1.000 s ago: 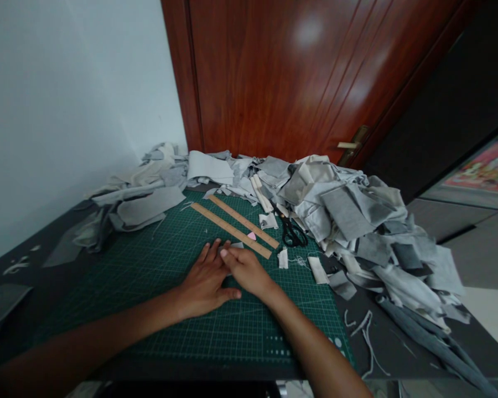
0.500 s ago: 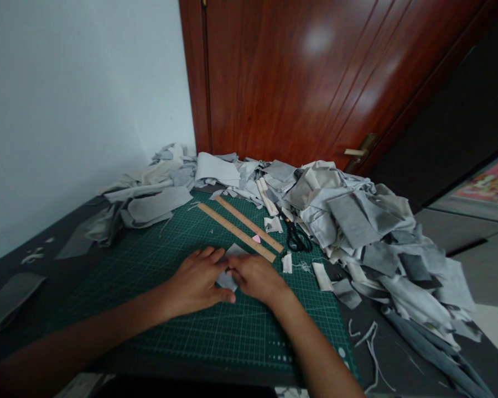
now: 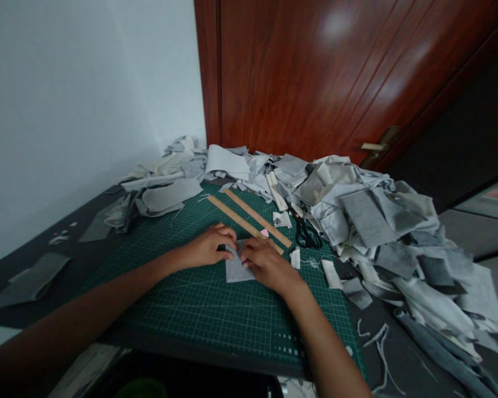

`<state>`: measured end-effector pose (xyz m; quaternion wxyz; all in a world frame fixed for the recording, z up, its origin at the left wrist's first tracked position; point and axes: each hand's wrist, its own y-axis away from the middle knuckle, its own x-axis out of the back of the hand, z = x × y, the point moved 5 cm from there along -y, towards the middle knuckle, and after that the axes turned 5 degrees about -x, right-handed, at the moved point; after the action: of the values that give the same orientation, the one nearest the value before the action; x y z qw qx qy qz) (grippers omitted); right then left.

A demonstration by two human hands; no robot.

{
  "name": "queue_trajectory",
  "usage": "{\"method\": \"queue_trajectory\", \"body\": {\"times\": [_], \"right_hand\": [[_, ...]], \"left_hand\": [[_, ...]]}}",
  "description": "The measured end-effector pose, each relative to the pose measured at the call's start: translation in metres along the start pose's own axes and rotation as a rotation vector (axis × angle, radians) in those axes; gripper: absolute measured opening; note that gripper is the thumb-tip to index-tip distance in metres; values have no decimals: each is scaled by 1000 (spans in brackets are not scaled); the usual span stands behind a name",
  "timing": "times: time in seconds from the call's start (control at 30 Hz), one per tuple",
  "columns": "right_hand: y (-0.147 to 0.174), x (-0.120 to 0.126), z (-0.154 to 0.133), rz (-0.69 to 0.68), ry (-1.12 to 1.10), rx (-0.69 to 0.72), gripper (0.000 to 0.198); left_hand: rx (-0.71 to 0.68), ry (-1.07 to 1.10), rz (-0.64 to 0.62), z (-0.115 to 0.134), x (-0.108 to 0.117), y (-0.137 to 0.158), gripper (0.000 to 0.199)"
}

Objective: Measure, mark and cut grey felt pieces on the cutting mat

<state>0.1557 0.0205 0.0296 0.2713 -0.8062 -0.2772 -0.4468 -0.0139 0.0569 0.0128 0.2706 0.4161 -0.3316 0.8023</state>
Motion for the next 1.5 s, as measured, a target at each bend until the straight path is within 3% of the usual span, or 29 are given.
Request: {"method": "queue_trajectory", "body": {"times": [0.1,0.27,0.4,0.47,0.6,0.7,0.77,0.87,0.97,1.03,1.13,1.2,1.5], "right_hand": [[-1,-3,-9,36,4,-19,20],[-6,-18,-7,30,-55,-86,19],[-6,-23,-2,1,-26,-96,25],[-5,-23,-3,-6,8,-96,32],[-4,-24,-7,-10,70,-96,41],[-5,-25,-8,-11,91,-98,41],[-5,-26,-8,-7,84,-97,39],[-6,-25,-6,6,35,-91,32],[-8,-21,-3,36,-35,-100,20],[-9,-16,3,114,-27,-186,16],[-7,-10,16,242,132,-443,13],[-5,-10,20,247,243,-565,20],[-9,-22,19,208,339,-603,18]], "left_hand": [[4,-27,3,5,-1,1,2],[-63,88,-37,-1,1,2,15],[96,165,98,-25,5,1,27],[174,137,167,-31,6,2,20],[201,71,218,-29,7,3,6],[151,36,291,-21,11,5,13],[45,-3,310,-12,11,6,15],[-126,-38,178,2,1,6,14],[-134,-14,96,7,-7,5,12],[-118,-9,82,8,-9,4,10],[-112,-4,82,7,-9,3,10],[-121,10,80,8,-9,3,11],[-75,106,108,9,-11,4,12]]}}
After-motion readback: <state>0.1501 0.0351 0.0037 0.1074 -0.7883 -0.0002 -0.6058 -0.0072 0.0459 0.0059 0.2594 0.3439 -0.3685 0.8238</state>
